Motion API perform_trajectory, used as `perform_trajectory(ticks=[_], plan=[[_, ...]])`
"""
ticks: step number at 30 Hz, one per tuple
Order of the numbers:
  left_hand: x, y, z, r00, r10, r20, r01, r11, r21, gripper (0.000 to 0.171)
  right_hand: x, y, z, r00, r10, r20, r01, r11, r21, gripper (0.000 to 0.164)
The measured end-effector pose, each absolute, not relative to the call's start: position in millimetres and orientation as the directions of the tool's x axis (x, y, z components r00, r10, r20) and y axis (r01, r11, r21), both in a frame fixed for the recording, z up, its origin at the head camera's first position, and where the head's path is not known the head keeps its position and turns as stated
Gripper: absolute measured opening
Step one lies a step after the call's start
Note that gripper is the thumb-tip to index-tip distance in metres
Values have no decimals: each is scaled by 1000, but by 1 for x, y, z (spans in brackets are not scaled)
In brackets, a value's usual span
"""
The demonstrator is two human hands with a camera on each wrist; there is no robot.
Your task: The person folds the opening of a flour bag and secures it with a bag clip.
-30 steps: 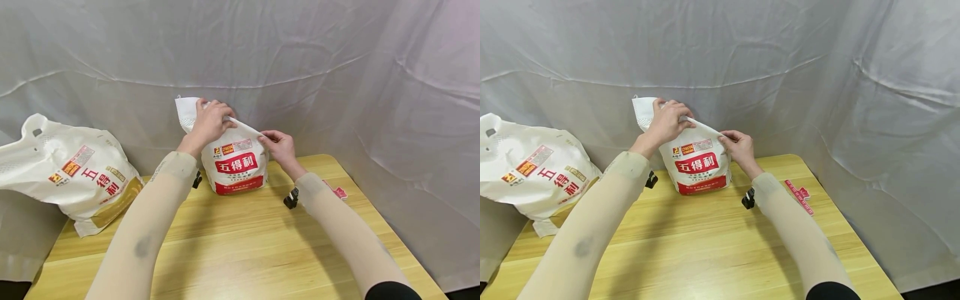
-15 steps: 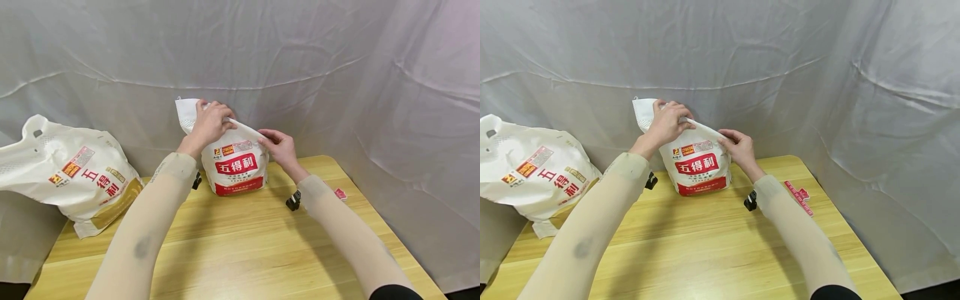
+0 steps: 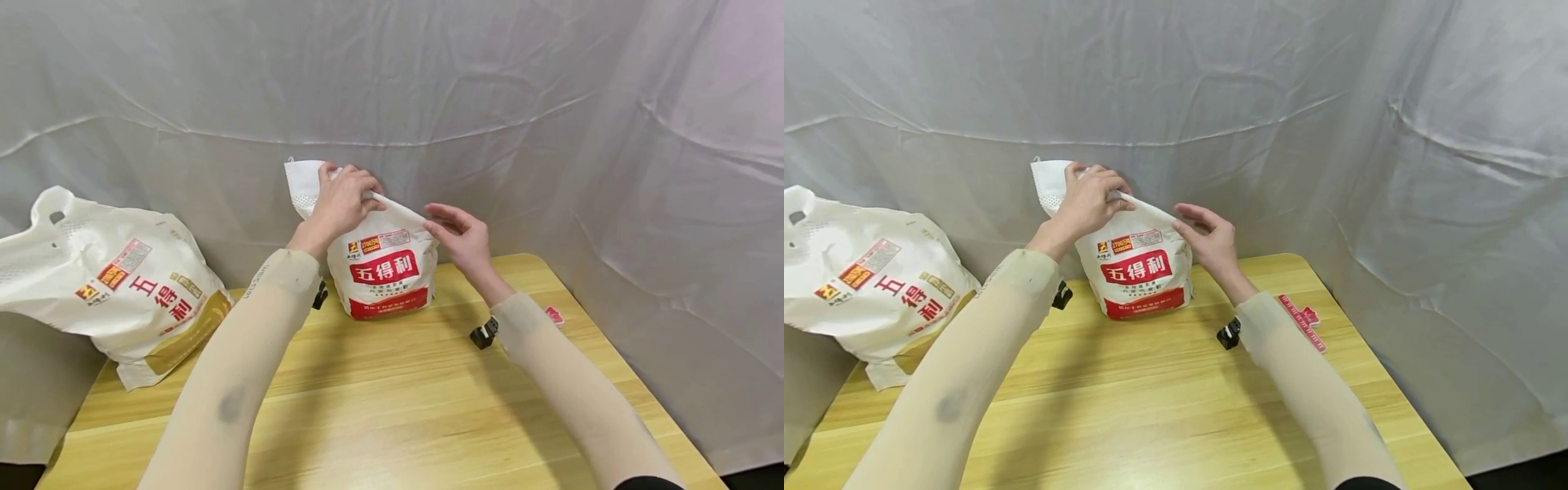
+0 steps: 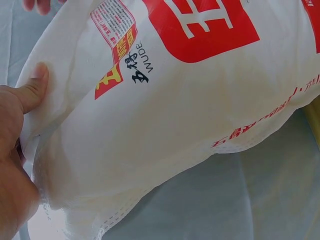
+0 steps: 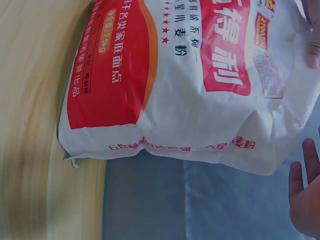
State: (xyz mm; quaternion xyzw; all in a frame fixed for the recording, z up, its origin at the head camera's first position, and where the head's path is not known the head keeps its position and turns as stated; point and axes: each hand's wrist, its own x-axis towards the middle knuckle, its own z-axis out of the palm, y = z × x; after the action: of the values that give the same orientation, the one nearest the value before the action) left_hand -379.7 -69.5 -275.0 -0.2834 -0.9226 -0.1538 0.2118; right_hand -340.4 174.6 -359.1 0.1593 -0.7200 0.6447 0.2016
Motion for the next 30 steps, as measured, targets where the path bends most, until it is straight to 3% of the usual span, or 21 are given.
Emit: perform_trajectory(ticks=[12, 30], plan=[[-381, -64, -277, -737, 465, 491, 607, 774, 177, 20, -309, 196, -361, -800, 62, 596, -577, 190, -794, 37], [-386, -69, -283, -738, 455, 498, 597, 784, 169, 18, -256, 232, -373, -836, 103, 539, -479, 343, -808, 42]])
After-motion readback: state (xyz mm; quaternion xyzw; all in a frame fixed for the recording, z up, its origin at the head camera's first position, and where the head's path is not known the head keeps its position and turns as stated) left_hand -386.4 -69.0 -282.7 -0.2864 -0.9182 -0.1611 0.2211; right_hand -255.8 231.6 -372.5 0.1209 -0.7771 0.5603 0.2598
